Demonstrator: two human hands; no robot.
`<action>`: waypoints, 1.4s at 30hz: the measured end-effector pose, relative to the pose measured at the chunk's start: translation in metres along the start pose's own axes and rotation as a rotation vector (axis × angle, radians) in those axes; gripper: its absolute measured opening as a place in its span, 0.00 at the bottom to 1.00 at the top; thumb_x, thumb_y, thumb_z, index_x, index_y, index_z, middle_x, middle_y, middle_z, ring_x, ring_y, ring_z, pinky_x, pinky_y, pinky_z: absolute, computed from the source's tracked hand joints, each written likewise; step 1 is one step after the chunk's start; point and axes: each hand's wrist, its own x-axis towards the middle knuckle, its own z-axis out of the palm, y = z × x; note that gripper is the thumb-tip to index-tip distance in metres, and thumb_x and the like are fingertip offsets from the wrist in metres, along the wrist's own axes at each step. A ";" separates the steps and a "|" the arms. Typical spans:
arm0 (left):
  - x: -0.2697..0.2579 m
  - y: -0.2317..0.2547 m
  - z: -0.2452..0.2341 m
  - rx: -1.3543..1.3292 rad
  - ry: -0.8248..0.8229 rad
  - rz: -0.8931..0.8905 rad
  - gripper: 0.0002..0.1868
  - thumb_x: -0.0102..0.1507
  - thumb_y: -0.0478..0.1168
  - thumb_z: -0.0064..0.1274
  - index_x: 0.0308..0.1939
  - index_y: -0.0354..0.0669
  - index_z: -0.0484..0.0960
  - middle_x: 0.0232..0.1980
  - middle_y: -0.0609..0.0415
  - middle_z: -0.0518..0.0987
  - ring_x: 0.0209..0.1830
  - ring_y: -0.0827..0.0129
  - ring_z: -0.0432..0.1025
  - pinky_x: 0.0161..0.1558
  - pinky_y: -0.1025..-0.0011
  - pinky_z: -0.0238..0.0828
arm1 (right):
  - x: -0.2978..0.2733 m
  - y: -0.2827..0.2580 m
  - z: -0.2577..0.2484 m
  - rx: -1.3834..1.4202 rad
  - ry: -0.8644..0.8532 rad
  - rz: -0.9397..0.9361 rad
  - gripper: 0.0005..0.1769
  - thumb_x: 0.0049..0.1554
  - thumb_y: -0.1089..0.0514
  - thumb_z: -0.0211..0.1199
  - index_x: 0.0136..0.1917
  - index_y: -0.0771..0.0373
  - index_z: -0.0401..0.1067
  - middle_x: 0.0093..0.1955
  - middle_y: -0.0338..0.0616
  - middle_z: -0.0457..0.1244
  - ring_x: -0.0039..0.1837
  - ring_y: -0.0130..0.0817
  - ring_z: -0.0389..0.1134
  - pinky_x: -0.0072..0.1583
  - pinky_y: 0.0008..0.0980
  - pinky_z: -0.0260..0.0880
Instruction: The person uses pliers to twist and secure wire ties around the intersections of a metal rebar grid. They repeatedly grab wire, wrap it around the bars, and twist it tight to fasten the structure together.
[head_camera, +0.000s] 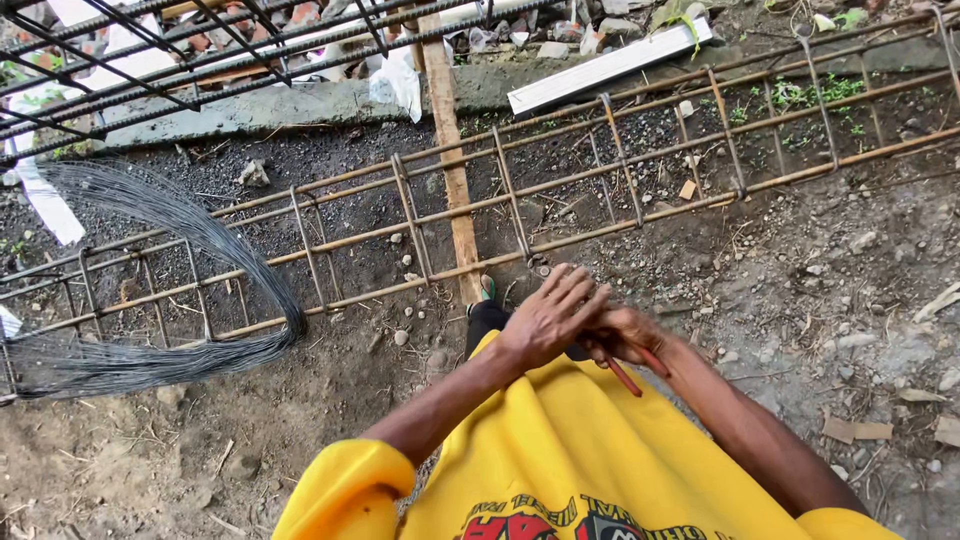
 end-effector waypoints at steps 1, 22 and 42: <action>-0.005 -0.005 0.029 -0.003 -0.003 0.003 0.24 0.67 0.39 0.40 0.67 0.36 0.69 0.55 0.38 0.73 0.66 0.45 0.67 0.73 0.47 0.52 | -0.009 -0.004 0.007 0.005 0.002 -0.001 0.10 0.55 0.57 0.63 0.38 0.66 0.68 0.31 0.56 0.62 0.29 0.52 0.68 0.27 0.49 0.70; 0.017 -0.005 0.028 -0.049 -0.030 0.093 0.14 0.64 0.43 0.48 0.52 0.44 0.74 0.38 0.48 0.69 0.44 0.52 0.69 0.58 0.52 0.62 | -0.071 -0.043 0.012 -0.477 -0.011 0.008 0.22 0.55 0.53 0.58 0.28 0.75 0.69 0.16 0.60 0.59 0.15 0.47 0.62 0.19 0.38 0.62; 0.026 -0.001 0.027 -0.080 0.032 0.127 0.16 0.62 0.38 0.46 0.54 0.46 0.73 0.39 0.44 0.70 0.45 0.47 0.70 0.58 0.48 0.62 | -0.078 -0.033 0.010 -0.808 0.284 -0.008 0.12 0.43 0.59 0.64 0.25 0.67 0.68 0.16 0.51 0.60 0.18 0.42 0.64 0.24 0.40 0.64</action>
